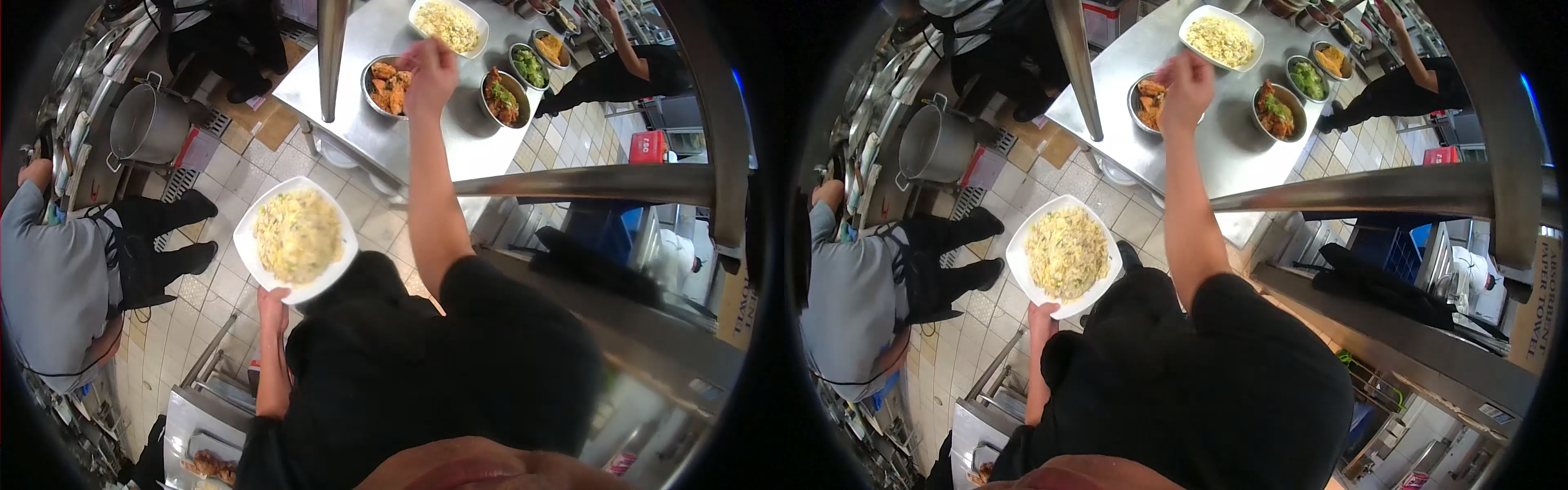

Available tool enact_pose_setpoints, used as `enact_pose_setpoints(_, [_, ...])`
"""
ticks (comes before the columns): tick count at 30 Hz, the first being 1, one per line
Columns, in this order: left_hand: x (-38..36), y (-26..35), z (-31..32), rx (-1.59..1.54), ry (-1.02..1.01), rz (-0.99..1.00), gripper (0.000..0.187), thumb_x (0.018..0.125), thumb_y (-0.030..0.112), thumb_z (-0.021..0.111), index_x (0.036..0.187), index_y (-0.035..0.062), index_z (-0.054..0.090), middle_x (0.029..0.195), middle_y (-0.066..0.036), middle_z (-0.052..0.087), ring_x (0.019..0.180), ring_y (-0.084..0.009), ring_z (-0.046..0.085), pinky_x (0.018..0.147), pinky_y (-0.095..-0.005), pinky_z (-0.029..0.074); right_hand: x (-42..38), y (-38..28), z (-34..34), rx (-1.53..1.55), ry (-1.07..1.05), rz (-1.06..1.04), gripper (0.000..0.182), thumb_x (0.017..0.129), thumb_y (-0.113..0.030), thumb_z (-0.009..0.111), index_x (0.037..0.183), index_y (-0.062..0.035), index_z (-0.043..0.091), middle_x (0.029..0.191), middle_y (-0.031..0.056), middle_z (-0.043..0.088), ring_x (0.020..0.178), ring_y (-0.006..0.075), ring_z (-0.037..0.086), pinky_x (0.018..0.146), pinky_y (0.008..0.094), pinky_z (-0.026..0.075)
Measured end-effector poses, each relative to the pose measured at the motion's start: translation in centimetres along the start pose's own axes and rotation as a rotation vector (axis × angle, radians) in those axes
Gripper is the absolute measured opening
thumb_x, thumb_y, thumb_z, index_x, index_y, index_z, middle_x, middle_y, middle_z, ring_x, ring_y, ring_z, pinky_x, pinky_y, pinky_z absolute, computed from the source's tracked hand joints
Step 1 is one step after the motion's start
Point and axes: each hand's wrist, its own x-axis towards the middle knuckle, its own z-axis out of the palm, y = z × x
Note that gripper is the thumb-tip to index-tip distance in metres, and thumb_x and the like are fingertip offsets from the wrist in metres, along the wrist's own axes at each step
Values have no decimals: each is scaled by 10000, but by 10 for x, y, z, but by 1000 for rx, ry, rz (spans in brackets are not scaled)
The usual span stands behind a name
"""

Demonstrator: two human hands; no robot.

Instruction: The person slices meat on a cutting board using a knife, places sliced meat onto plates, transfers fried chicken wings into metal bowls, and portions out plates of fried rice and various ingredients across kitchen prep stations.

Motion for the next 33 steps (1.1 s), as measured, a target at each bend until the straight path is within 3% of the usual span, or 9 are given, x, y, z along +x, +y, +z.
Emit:
enact_pose_setpoints(3, [-8,-16,-14,-24,41,10,599,658,-79,522,1254,-60,459,1162,-134,585,1052,-272,592,910,-349,481,93,45,-26,214,687,16,257,859,-96,590,1110,-81,535,865,119,617,797,213,636,622,332,514])
enact_pose_setpoints(7, [-31,-26,-20,25,208,1,592,658,-74,533,1245,-50,465,1158,-127,585,1048,-273,593,915,-350,479,173,79,-89,-251,1172,383,462,831,-162,563,1283,-111,485,1193,143,584,984,257,629,810,373,527])
enact_pose_setpoints(11, [-46,-43,-40,-66,298,7,605,655,-74,546,1252,-37,456,1151,-121,584,1046,-270,591,922,-351,476,192,89,-133,-230,709,488,425,846,-73,488,1263,0,448,1233,194,489,993,404,543,813,547,490])
enact_pose_setpoints(12, [-49,-43,-42,-100,302,13,629,650,-78,551,1267,-35,440,1164,-121,578,1051,-266,588,930,-351,474,199,100,-148,-135,621,493,440,857,-74,481,1294,-48,439,1231,192,494,968,434,534,830,623,459])
enact_pose_setpoints(15, [-53,-51,-52,-152,380,45,637,650,-80,550,1275,-27,437,1174,-124,574,1056,-266,587,936,-358,476,224,139,-199,112,385,626,457,899,-22,417,1353,-53,374,1271,251,463,1040,499,532,841,656,475])
enact_pose_setpoints(18, [-54,-54,-68,-176,333,24,622,651,-78,551,1261,-12,448,1179,-125,573,1055,-266,590,912,-368,496,218,139,-190,106,294,479,447,919,-2,381,1364,-26,342,1284,273,452,1065,516,530,846,663,500])
enact_pose_setpoints(25, [-61,-52,-87,-215,384,19,588,654,-67,562,1232,-13,474,1143,-128,587,1021,-266,607,888,-371,513,167,93,-109,109,491,340,467,898,19,393,1354,65,306,1274,295,446,1046,507,545,793,671,530])
enact_pose_setpoints(30, [-79,-35,-98,-167,336,39,580,663,-72,550,1236,-38,469,1126,-137,590,1008,-278,610,888,-370,516,127,55,-83,33,527,327,419,885,12,371,1301,64,354,1111,287,556,852,463,639,692,559,610])
enact_pose_setpoints(33, [-87,-46,-134,-179,285,106,586,665,-74,543,1245,-41,464,1125,-143,591,1003,-283,614,889,-376,517,70,16,-66,18,469,269,412,882,-7,401,1286,63,369,1102,278,562,846,448,645,682,547,614])
